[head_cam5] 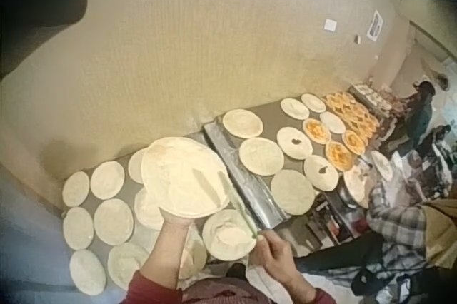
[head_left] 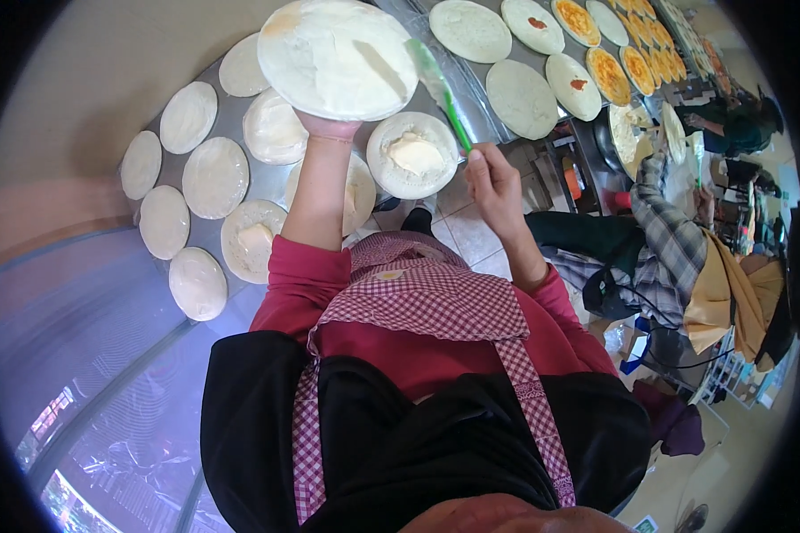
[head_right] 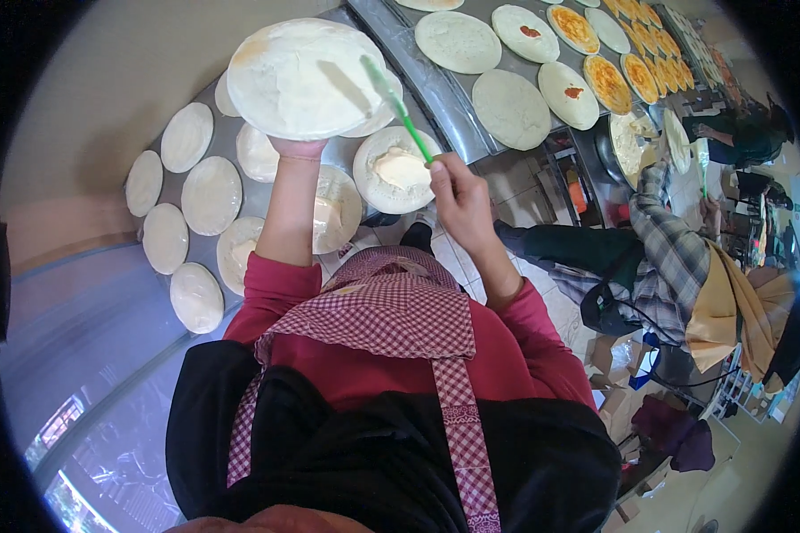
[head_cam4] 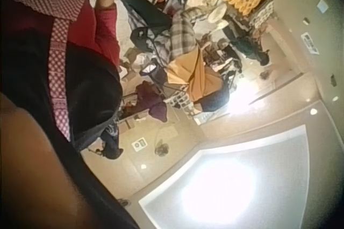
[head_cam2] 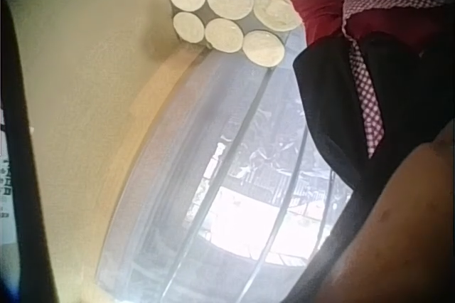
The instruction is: Spreading a white cream or sauce onto several circular flatbreads using a green spatula.
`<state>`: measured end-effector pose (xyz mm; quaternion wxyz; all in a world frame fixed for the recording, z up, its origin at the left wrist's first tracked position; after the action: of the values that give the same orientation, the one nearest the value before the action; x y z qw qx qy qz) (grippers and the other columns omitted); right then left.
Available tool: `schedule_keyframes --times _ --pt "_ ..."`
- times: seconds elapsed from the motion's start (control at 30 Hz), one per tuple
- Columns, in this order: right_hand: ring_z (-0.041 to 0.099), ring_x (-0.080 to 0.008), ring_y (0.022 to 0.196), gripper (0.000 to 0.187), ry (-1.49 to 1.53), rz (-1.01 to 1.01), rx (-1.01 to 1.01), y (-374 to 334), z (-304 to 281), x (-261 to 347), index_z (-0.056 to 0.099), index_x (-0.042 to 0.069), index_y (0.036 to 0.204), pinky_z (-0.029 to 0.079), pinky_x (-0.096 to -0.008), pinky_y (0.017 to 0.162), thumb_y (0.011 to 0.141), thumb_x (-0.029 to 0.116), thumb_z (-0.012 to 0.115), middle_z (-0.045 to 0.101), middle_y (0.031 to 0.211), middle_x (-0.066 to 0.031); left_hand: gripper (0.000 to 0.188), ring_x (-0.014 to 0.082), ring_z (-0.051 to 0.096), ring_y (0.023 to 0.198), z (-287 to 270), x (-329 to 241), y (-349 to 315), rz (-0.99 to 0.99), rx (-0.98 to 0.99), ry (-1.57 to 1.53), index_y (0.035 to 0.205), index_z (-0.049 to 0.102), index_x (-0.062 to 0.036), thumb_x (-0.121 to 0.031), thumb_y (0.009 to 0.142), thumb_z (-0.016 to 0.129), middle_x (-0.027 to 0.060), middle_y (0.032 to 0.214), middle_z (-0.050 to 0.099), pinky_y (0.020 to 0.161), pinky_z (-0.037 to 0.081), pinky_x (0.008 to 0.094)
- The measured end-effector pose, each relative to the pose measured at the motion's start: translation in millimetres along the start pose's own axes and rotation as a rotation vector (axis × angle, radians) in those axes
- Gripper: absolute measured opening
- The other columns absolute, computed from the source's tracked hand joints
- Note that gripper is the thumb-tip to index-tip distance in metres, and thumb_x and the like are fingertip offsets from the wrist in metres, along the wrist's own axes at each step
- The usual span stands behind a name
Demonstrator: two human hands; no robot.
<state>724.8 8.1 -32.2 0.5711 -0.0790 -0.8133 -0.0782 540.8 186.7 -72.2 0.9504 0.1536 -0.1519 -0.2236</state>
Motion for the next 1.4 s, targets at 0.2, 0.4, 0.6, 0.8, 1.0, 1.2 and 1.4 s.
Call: schedule_keyframes --times 0.2,0.4,0.6,0.8,1.0,1.2,1.4 --pt "0.047 -0.0077 0.054 0.022 0.073 0.129 0.004 8.9 -20.1 -1.1 0.059 0.000 0.098 0.038 -0.0264 0.051 0.098 0.018 0.048 0.052 0.060 -0.0045 0.069 0.0351 0.034 0.135 -19.2 23.6 5.7 -0.056 0.002 -0.078 0.145 0.033 -0.0149 -0.059 0.092 0.030 0.0105 0.148 0.035 0.109 0.029 0.0557" --pt "0.062 -0.0361 0.068 0.016 -0.321 -0.094 0.106 18.5 -64.2 13.5 0.057 0.004 0.101 0.047 -0.0424 0.058 0.090 0.015 0.054 0.060 0.075 -0.0221 0.071 0.0342 0.033 0.135 -64.9 106.4 51.5 0.020 -0.482 0.662 0.144 0.033 -0.0130 -0.060 0.092 0.031 0.0124 0.148 0.034 0.110 0.029 0.0534" --pt "0.060 -0.0373 0.067 0.012 -0.359 -0.256 0.170 13.5 -131.3 71.9 0.055 0.006 0.094 0.047 -0.0451 0.058 0.090 0.017 0.054 0.059 0.074 -0.0172 0.067 0.0347 0.034 0.135 -11.7 174.3 80.3 -0.171 -0.123 0.337 0.144 0.032 -0.0136 -0.057 0.093 0.033 0.0124 0.147 0.035 0.110 0.030 0.0518" --pt "0.058 -0.0404 0.063 0.012 -0.351 -0.079 -0.089 40.2 -173.4 70.5 0.050 0.004 0.091 0.045 -0.0470 0.056 0.091 0.016 0.053 0.056 0.068 -0.0204 0.064 0.0355 0.034 0.134 40.6 188.9 72.3 0.062 -0.616 0.587 0.143 0.035 -0.0124 -0.052 0.094 0.034 0.0128 0.147 0.036 0.110 0.030 0.0517" --pt "0.057 -0.0388 0.060 0.009 -0.350 -0.189 -0.021 31.0 -112.4 61.5 0.051 0.004 0.088 0.043 -0.0447 0.053 0.091 0.012 0.054 0.055 0.066 -0.0202 0.064 0.0366 0.039 0.131 1.9 151.0 69.7 0.043 -0.514 0.473 0.142 0.036 -0.0110 -0.051 0.092 0.035 0.0138 0.144 0.040 0.109 0.031 0.0532" --pt "0.059 -0.0369 0.061 0.009 -0.382 -0.319 0.078 9.0 -24.5 65.2 0.056 0.003 0.094 0.046 -0.0413 0.055 0.091 0.012 0.055 0.057 0.070 -0.0186 0.064 0.0354 0.045 0.126 -3.5 88.5 46.7 -0.015 -0.384 0.450 0.141 0.039 -0.0110 -0.051 0.091 0.036 0.0136 0.140 0.045 0.105 0.038 0.0528" --pt "0.058 -0.0395 0.059 0.011 -0.386 -0.157 -0.202 33.5 -29.4 64.4 0.053 0.002 0.093 0.044 -0.0426 0.053 0.093 0.013 0.052 0.054 0.065 -0.0225 0.063 0.0347 0.042 0.129 19.8 65.7 32.9 -0.053 -0.173 0.155 0.142 0.037 -0.0120 -0.051 0.092 0.036 0.0129 0.142 0.042 0.106 0.035 0.0530"
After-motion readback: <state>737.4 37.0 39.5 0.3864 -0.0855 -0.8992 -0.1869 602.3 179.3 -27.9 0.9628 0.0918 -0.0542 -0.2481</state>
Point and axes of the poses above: each hand's wrist, its own y-axis towards the middle knuckle, its own z-axis out of the palm, x = y × z, the point moved 4 cm from there along y, towards the middle knuckle
